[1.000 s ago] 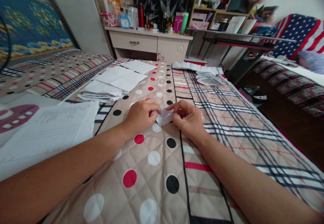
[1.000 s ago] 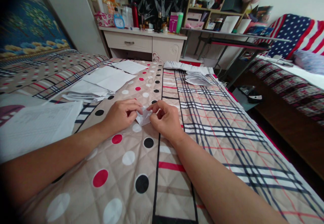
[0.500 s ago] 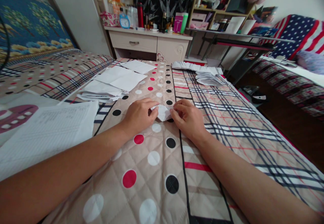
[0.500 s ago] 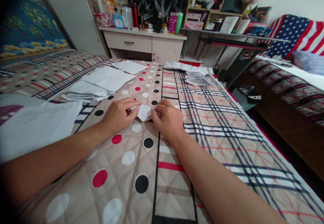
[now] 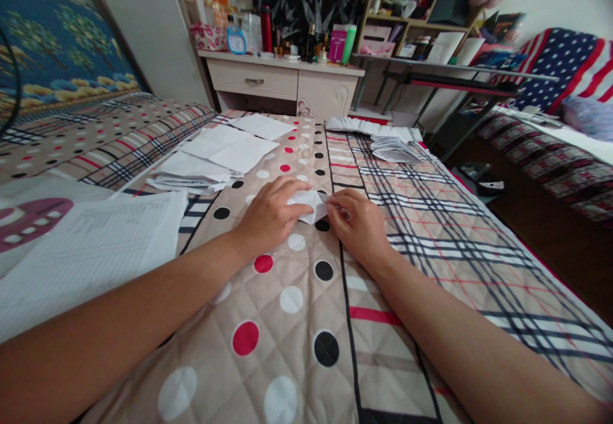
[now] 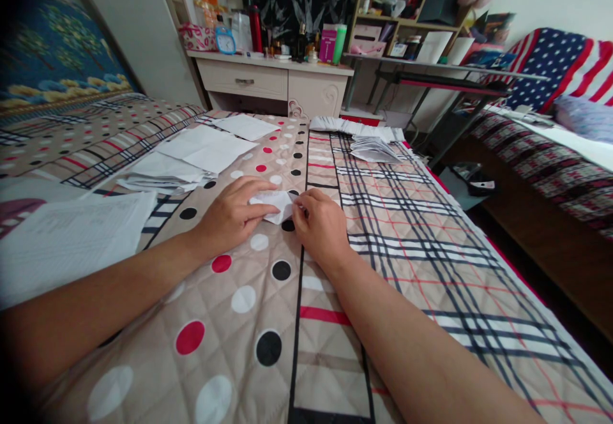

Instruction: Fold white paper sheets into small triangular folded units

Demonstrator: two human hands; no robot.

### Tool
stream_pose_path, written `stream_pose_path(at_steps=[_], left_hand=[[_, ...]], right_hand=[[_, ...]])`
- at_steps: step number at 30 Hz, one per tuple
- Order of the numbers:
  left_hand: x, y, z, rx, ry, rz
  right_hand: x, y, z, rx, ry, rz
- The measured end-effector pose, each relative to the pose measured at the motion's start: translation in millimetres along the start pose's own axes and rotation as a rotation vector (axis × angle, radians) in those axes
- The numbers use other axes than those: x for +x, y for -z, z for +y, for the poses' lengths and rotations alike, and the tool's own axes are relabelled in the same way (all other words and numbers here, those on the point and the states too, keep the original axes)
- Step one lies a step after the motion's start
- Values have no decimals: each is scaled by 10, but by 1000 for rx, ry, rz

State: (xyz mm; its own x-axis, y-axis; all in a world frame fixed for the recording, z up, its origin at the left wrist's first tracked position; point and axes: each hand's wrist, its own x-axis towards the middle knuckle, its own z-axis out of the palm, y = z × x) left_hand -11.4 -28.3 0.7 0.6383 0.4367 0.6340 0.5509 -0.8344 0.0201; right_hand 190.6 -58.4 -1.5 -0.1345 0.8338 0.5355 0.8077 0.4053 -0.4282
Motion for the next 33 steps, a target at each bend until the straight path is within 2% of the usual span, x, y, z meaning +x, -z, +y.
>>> stream_pose_path(at_steps=[3,5,8,13,21,28,33], left_hand=[[7,35,18,44,-138,-82],[13,52,29,56,-157,-133],[24,59,28,32,-110,-183],[41,24,-16,-10,-20,-219],[61,-34,-104,-9,6,-184],[66,-110,-129,-88,217,-153],[74,-183,-162,-108,370,-106]], right_hand=[[2,7,-12,22,-40,0],[3,13,-18,40,-67,-12],[-2,22,-23,34,-75,-44],[-1,-8,18,24,-7,-85],[39,-26,61,118,-55,-108],[71,-11,9,116,-254,-152],[115,-51,36,114,-303,-109]])
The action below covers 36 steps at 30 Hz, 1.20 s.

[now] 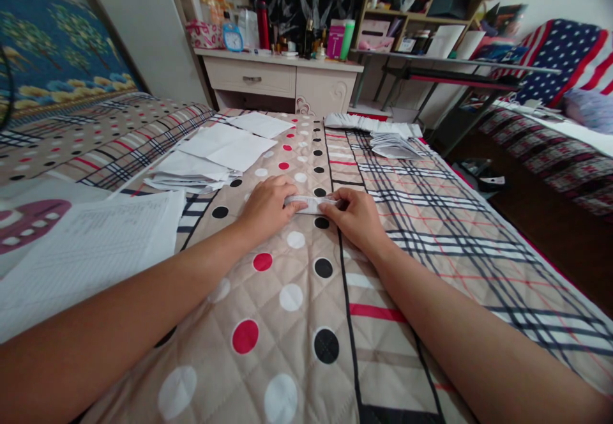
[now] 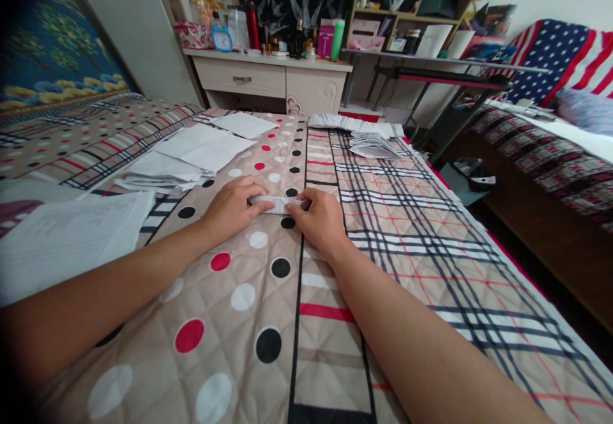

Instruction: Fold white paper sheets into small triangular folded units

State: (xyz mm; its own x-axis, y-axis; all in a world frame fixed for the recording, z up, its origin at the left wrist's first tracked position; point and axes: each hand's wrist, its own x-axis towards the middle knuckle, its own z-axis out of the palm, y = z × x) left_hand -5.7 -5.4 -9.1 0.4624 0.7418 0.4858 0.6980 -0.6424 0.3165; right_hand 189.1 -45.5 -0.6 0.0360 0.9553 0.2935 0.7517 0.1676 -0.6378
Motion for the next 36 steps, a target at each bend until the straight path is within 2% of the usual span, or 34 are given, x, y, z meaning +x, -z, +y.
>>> stream_pose_path(at_steps=[3,7,10,13,16,21,25,28,33,36], left_hand=[[3,-26,-36,-101,90,10],[-7,-9,-30,-227,154,28],[-19,34,18,-297,84,102],[-30,66,49,-319,17,169],[-44,69,39,-307,-27,178],[-66,63,36,-301,-84,156],[-76,81,100,-392,-103,74],[-82,85,117,-392,-74,63],[-89,64,85,-366,-74,50],[-93,56,77,-343,-81,41]], right_hand=[[15,-19,32,28,-9,26],[0,-37,75,216,-27,47],[-22,-32,73,307,6,111],[-44,-10,41,266,138,163],[-66,14,4,270,239,127],[-102,37,-45,307,217,104],[-118,39,-67,337,174,81],[-109,34,-47,270,177,97],[-85,32,-8,78,352,131],[-91,21,-10,-21,385,108]])
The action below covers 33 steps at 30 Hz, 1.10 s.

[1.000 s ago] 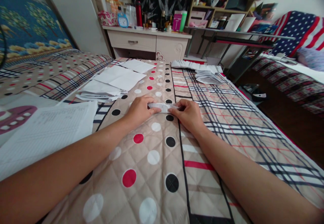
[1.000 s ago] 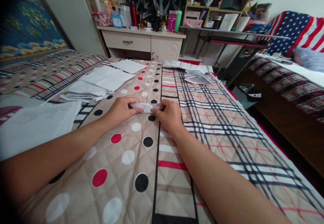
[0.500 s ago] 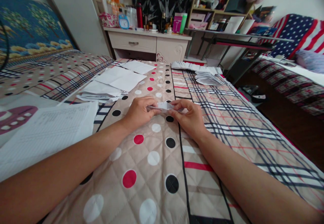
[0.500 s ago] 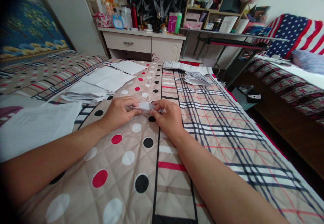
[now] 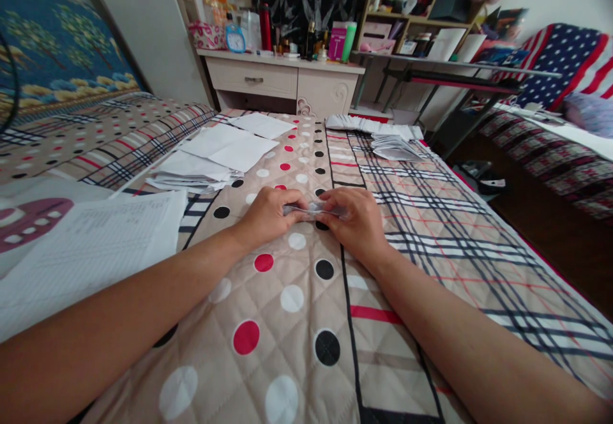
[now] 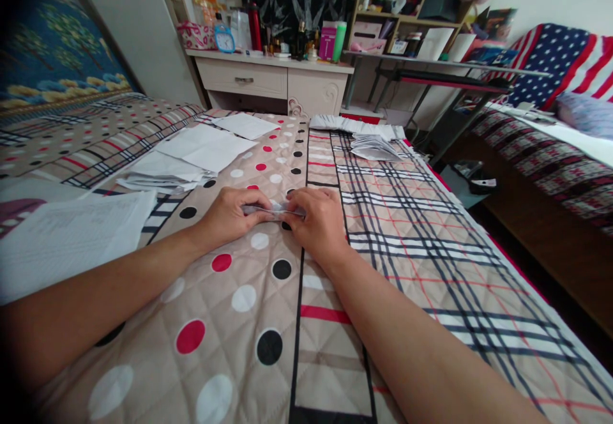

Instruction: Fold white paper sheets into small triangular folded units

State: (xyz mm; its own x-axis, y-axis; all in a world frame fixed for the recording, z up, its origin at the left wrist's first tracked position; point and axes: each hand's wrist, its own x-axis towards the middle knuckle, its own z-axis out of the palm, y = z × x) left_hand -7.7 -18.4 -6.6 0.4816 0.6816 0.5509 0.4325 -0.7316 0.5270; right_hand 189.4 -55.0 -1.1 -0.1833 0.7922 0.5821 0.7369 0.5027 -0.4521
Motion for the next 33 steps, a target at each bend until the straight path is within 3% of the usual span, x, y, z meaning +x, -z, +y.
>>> stream_pose_path(at_steps=[9,15,24,28,30,33], left_hand=[[-15,10,59,245,-164,24],[-15,2,113,191,-161,79],[-1,25,102,277,-248,-8],[-4,34,122,306,-274,-22],[-3,40,142,285,-279,23],[6,38,158,157,-187,179]], right_hand=[[-13,0,-36,-31,-62,-9],[-13,-5,-66,-47,-68,-36],[-11,14,-91,-3,28,-165],[-17,-4,-97,66,-49,-165],[-25,-11,-96,128,-112,-128],[-31,-6,-98,231,-176,-39]])
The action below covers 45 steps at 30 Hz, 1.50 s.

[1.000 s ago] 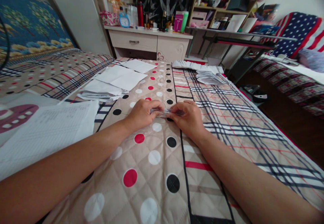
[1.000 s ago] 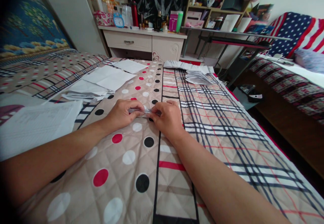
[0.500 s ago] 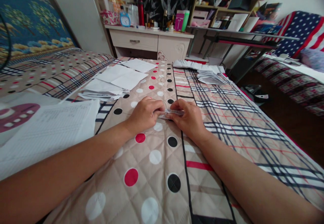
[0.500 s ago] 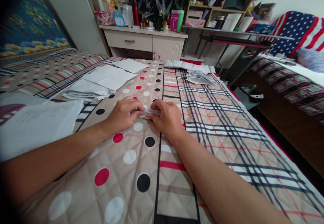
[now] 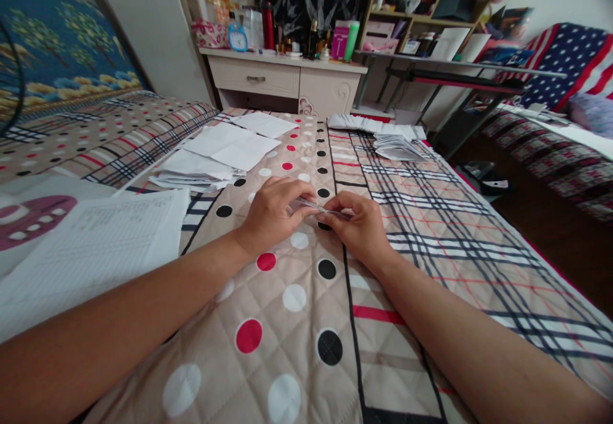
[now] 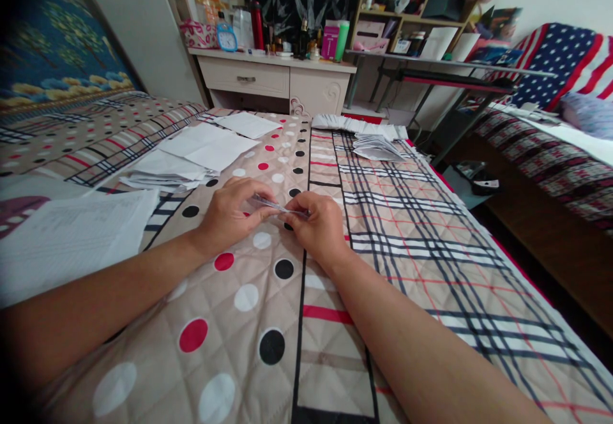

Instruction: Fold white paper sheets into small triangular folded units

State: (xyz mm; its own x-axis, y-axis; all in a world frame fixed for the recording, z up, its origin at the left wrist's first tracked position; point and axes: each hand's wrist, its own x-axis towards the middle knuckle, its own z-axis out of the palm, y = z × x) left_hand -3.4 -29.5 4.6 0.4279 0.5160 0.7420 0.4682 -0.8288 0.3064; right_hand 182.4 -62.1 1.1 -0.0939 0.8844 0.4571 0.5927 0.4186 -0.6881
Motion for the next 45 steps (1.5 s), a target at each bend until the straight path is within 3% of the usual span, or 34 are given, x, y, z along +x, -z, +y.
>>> stream_pose_path(at_steps=[3,7,10,17,25,33,38,40,45], left_hand=[[4,-37,-25,-276,230,99],[-10,-104,-67,-700,562,-88],[-17,-121,-43,-759,676,-173],[-22,-103,43,-827,741,-127],[4,-66,68,-733,695,-132],[-15,-67,89,-831,787,-49],[0,-57,131,-856,803,-54],[14,-63,149,-875,820,-31],[34,-91,135,-938,930,170]], right_hand=[[7,15,-16,85,-25,100],[17,20,-34,174,-73,146],[12,10,-33,211,-103,105],[12,-15,-21,233,-93,58],[-2,1,-38,78,59,36],[-7,-36,-7,138,-72,71],[-15,1,-77,131,-27,105],[-12,18,-102,140,-12,138],[18,-8,-71,348,-29,390]])
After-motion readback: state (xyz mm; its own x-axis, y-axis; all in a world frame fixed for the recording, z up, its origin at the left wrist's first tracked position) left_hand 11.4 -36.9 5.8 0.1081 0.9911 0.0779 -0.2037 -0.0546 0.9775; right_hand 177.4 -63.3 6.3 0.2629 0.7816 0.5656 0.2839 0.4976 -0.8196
